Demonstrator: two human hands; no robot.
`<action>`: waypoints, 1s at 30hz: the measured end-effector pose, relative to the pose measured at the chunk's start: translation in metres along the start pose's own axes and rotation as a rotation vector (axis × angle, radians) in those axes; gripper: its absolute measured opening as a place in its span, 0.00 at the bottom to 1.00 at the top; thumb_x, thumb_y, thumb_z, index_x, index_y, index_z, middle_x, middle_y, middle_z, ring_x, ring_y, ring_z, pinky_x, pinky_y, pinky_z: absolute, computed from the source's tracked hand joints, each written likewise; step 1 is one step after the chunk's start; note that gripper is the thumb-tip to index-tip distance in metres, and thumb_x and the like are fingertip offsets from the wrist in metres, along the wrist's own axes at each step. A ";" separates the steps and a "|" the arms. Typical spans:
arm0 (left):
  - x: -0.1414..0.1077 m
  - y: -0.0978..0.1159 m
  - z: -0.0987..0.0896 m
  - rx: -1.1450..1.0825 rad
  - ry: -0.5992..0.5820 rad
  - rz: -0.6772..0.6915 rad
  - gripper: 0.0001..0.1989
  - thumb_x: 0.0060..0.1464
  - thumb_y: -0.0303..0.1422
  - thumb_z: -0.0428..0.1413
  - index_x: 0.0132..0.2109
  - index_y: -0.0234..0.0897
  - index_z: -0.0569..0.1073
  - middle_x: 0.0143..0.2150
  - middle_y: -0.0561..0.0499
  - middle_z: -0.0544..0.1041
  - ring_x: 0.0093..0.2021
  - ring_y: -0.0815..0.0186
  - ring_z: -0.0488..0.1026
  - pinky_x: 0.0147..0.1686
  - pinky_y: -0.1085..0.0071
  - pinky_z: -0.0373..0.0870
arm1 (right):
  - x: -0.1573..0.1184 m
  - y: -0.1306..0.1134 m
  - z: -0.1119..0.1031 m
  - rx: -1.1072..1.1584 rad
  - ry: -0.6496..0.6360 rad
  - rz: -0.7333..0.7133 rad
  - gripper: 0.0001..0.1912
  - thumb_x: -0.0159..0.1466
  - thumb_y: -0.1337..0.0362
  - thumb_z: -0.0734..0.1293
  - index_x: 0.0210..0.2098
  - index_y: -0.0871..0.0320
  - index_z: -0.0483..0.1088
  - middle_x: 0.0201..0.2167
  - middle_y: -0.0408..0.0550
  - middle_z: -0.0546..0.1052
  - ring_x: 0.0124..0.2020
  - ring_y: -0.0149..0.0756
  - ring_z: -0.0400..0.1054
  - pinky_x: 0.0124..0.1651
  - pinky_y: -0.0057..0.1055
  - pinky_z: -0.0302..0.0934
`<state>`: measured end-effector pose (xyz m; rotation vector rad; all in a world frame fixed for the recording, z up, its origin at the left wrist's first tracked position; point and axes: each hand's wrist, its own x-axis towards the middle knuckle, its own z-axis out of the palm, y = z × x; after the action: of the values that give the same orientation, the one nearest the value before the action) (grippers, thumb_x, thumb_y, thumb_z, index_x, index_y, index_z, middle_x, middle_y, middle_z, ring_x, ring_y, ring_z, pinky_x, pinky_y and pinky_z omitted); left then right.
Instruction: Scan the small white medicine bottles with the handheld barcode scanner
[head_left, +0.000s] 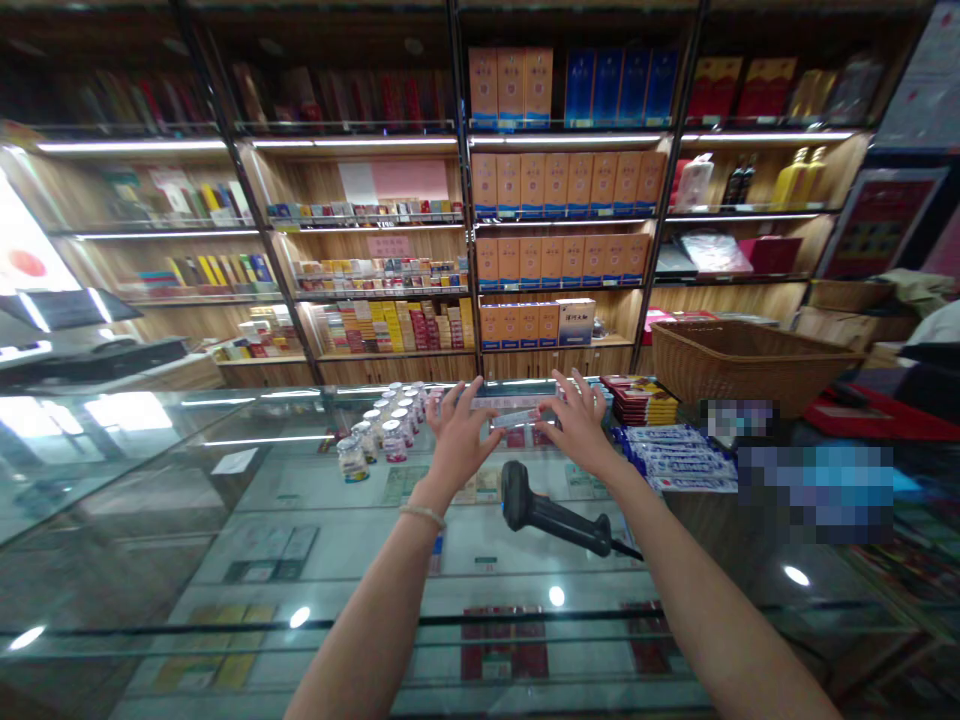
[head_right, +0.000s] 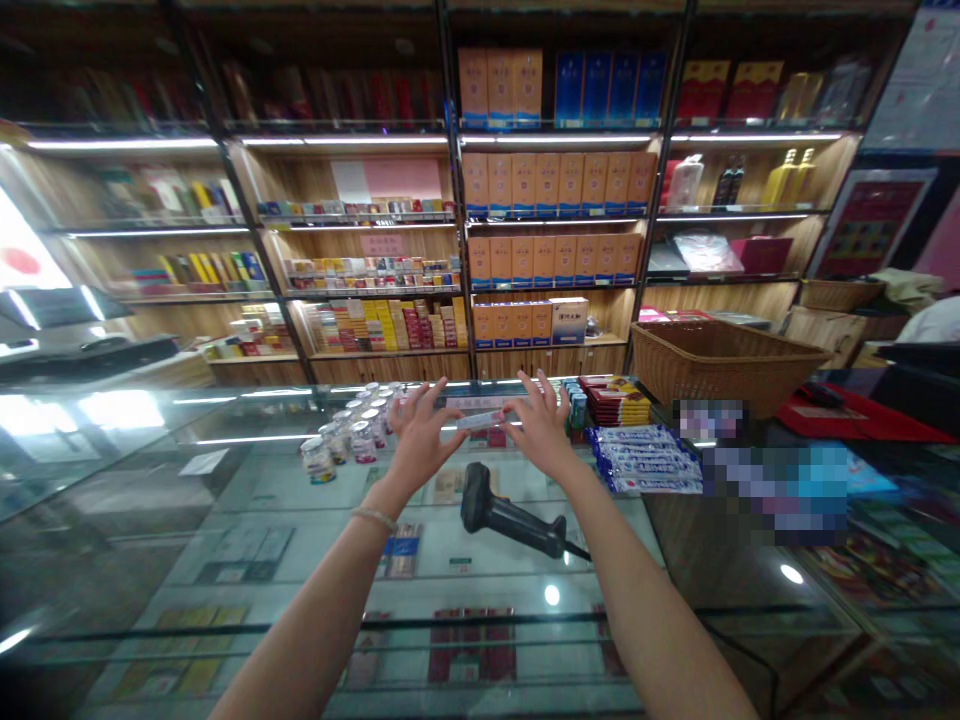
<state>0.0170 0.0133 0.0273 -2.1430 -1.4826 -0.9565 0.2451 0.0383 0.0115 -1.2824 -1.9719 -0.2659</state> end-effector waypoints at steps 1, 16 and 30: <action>0.000 0.000 0.000 -0.008 0.010 0.005 0.08 0.57 0.39 0.63 0.43 0.47 0.80 0.73 0.49 0.62 0.72 0.47 0.54 0.70 0.35 0.37 | -0.001 0.000 0.001 -0.007 0.000 -0.006 0.11 0.68 0.55 0.65 0.44 0.50 0.76 0.73 0.50 0.56 0.75 0.55 0.39 0.69 0.65 0.34; 0.003 -0.006 0.011 -0.141 -0.011 -0.097 0.09 0.61 0.41 0.59 0.37 0.45 0.82 0.71 0.49 0.65 0.71 0.46 0.56 0.69 0.34 0.41 | -0.002 0.002 0.000 -0.048 0.003 -0.041 0.17 0.69 0.52 0.65 0.55 0.46 0.74 0.72 0.50 0.59 0.74 0.53 0.43 0.69 0.63 0.37; 0.003 -0.020 0.029 -0.204 0.000 -0.123 0.17 0.65 0.44 0.51 0.40 0.45 0.83 0.71 0.48 0.65 0.71 0.50 0.55 0.71 0.42 0.45 | -0.004 -0.001 -0.002 -0.050 0.019 -0.113 0.15 0.65 0.60 0.69 0.52 0.47 0.76 0.71 0.50 0.61 0.74 0.54 0.43 0.69 0.62 0.37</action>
<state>0.0090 0.0414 0.0076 -2.2102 -1.5938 -1.1974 0.2464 0.0343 0.0101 -1.1969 -2.0358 -0.3836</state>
